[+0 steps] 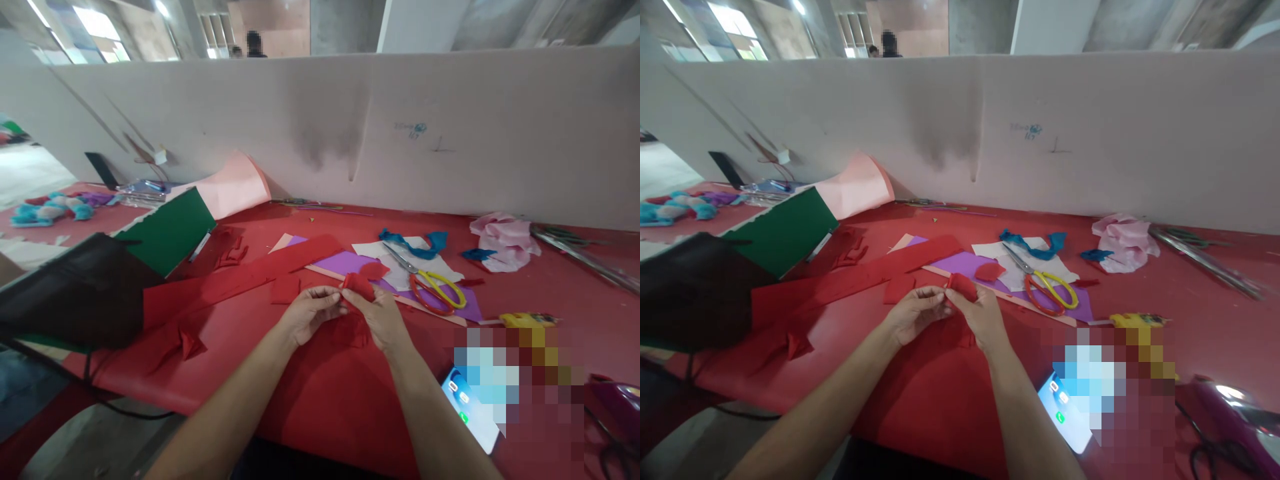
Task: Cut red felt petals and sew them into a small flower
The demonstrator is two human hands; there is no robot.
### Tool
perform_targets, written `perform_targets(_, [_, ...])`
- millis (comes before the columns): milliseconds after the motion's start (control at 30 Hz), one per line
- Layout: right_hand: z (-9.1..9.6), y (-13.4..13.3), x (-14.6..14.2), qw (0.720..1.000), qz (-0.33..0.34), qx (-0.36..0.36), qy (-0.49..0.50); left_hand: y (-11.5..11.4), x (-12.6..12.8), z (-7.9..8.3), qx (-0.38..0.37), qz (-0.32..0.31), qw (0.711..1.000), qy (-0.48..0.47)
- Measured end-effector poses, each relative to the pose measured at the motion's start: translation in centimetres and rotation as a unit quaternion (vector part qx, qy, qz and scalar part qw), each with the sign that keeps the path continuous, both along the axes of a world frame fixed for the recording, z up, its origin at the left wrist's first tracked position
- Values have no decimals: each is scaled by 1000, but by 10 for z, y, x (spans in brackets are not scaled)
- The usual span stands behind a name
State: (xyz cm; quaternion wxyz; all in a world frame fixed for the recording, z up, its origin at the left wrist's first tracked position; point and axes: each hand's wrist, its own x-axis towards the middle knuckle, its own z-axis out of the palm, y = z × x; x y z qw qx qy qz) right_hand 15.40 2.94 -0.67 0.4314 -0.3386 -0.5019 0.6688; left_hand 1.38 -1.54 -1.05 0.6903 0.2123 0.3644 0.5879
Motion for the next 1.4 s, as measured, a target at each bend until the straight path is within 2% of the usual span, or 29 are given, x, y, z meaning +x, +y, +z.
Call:
perform_targets(200, [2, 1, 2, 997, -15, 50, -50, 0, 1, -5, 44, 13, 997, 65])
perform_targets(367, [5, -1, 2, 992, -26, 92, -77, -1, 2, -4, 92, 29, 981, 171])
perform_targets(500, [6, -1, 3, 991, -29, 103, -84, -2, 3, -1, 111, 63, 968, 216])
perform_targets(867, [10, -5, 1, 974, -71, 160, -148, -1, 8, -1, 108, 101, 970, 193])
perform_targets(1400, [12, -9, -1, 962, -80, 209, -156, -1, 10, -2, 89, 139, 967, 192])
